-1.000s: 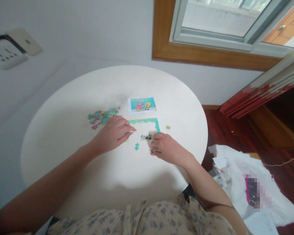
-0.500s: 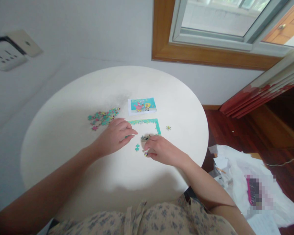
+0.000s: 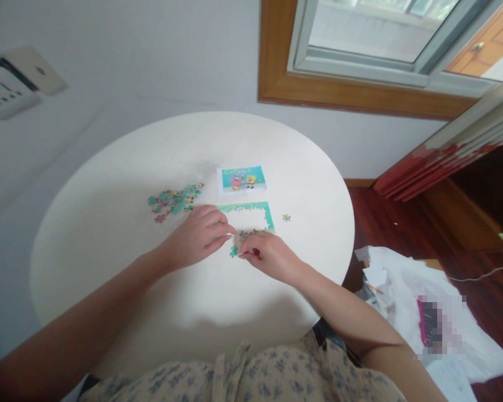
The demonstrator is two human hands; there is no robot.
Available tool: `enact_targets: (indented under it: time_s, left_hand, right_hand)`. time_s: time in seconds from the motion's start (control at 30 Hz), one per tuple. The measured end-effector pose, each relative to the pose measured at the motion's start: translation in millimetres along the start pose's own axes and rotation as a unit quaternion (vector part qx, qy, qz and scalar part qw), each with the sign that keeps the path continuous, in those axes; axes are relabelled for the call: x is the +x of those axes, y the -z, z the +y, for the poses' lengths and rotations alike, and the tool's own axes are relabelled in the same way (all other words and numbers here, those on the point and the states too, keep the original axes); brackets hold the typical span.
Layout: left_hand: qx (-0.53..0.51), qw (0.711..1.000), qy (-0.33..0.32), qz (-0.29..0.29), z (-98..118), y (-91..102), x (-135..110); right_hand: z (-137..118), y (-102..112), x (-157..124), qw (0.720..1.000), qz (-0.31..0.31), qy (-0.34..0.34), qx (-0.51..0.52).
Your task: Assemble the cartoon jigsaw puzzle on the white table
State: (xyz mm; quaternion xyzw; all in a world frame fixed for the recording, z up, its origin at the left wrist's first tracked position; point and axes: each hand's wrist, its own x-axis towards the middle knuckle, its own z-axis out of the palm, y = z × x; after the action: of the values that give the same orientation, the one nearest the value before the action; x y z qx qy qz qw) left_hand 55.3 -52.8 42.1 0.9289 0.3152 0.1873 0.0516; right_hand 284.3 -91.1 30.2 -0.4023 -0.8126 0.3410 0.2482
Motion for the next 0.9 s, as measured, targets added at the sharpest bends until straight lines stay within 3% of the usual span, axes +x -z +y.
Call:
enact_targets:
  time_s: [0.17,0.33,0.5,0.73,0.9]
  left_hand:
    - [-0.031,0.999,-0.013,-0.01,4,-0.7,0]
    - [-0.055,0.998,0.006,-0.013,10,2.9,2]
    - [-0.088,0.996,0.032,0.002,17,3.5,5]
    - [-0.065,0.997,0.022,0.024,19,-2.6,4]
    - [0.019,0.999,-0.004,0.027,12,-0.6,2]
  right_hand:
    - [0,5,2,0.981,0.07,-0.084,0.158]
    - [5,7,8,0.927,0.096,-0.128,0.34]
    - [9,3,11,0.894,0.109,-0.142,0.41]
    - [9,-6,11,0.896,0.088,-0.121,0.417]
    - [11,-4,10,0.921,0.091,-0.125,0.358]
